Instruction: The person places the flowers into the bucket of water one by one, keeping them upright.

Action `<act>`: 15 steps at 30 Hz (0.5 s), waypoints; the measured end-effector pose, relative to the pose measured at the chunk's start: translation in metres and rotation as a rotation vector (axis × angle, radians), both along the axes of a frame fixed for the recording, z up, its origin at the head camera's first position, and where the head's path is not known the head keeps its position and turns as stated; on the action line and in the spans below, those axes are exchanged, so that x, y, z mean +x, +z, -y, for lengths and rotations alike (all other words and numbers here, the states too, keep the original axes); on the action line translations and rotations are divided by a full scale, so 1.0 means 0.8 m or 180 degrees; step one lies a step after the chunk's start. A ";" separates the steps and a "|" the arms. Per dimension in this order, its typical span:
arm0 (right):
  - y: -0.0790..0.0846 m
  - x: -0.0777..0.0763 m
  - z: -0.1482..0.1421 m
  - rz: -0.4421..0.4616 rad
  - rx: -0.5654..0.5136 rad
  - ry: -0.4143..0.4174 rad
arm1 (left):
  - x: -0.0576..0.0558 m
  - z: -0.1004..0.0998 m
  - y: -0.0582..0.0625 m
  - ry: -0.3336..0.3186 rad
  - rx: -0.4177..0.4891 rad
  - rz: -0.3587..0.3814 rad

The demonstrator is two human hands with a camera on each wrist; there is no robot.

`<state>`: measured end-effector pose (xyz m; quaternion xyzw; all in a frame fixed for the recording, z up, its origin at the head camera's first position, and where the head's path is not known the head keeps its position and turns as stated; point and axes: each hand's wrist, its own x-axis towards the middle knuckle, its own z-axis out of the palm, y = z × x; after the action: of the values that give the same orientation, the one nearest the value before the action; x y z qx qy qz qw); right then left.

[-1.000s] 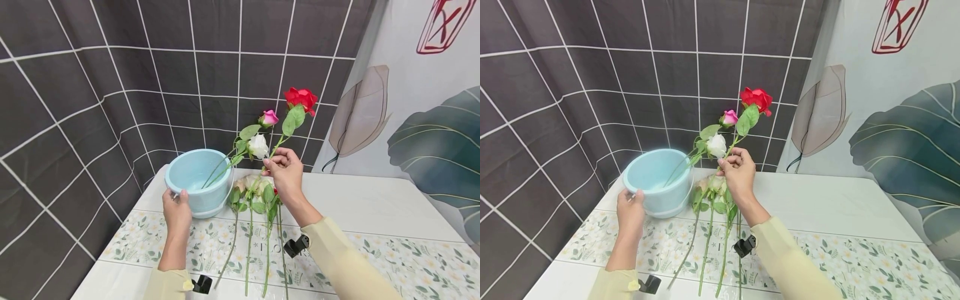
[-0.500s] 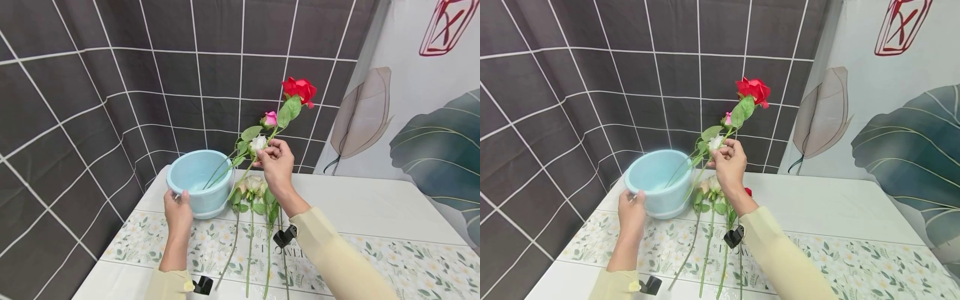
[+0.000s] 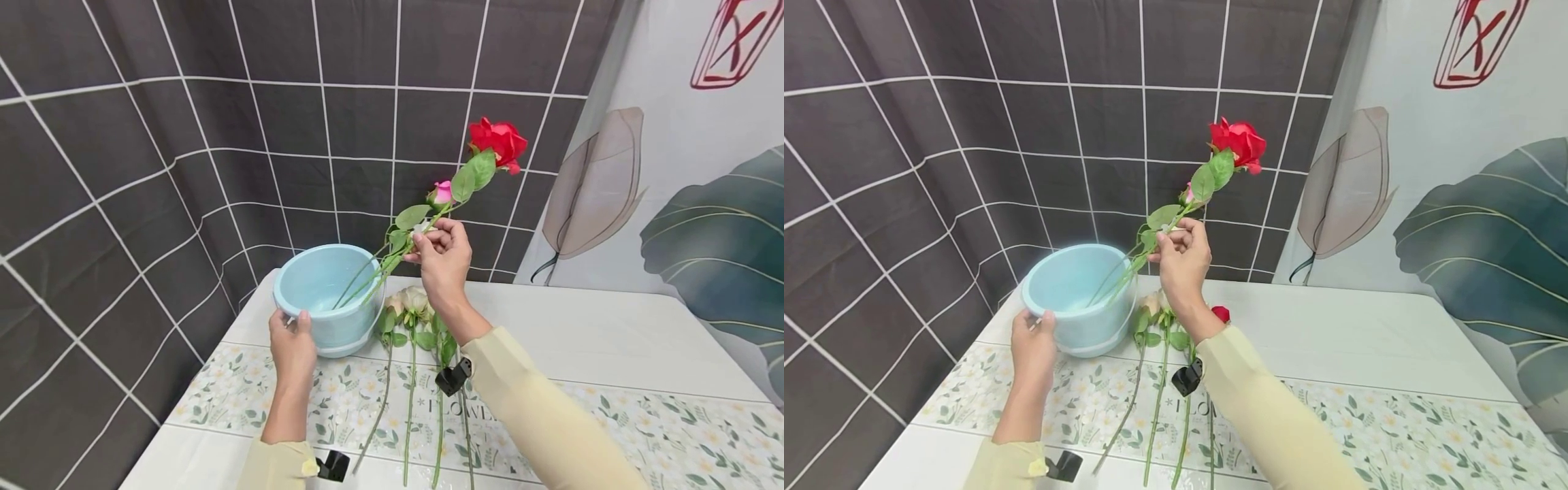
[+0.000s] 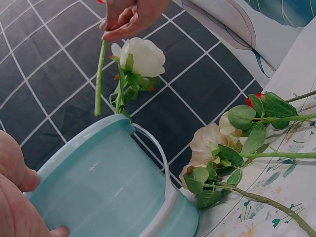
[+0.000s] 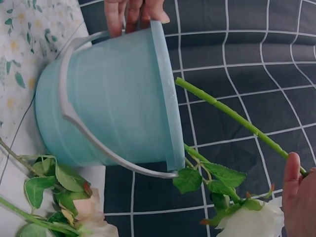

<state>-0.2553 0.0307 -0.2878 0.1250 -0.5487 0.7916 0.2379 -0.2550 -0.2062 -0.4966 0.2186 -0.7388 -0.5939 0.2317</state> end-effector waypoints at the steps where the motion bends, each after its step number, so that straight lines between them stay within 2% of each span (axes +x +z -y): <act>1: -0.001 -0.002 0.002 -0.0016 0.0006 -0.0013 | 0.000 0.000 0.000 0.0023 -0.0021 0.0008; 11: -0.005 -0.007 0.020 -0.0141 0.0090 -0.0053 | 0.000 -0.001 0.000 0.0089 -0.0049 -0.0010; 15: -0.007 -0.007 0.027 -0.0122 0.0185 -0.0053 | 0.002 -0.001 0.005 0.0013 -0.0017 0.0046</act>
<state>-0.2610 0.0089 -0.2936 0.1424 -0.5678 0.7708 0.2513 -0.2537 -0.2054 -0.4928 0.2237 -0.7415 -0.5899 0.2282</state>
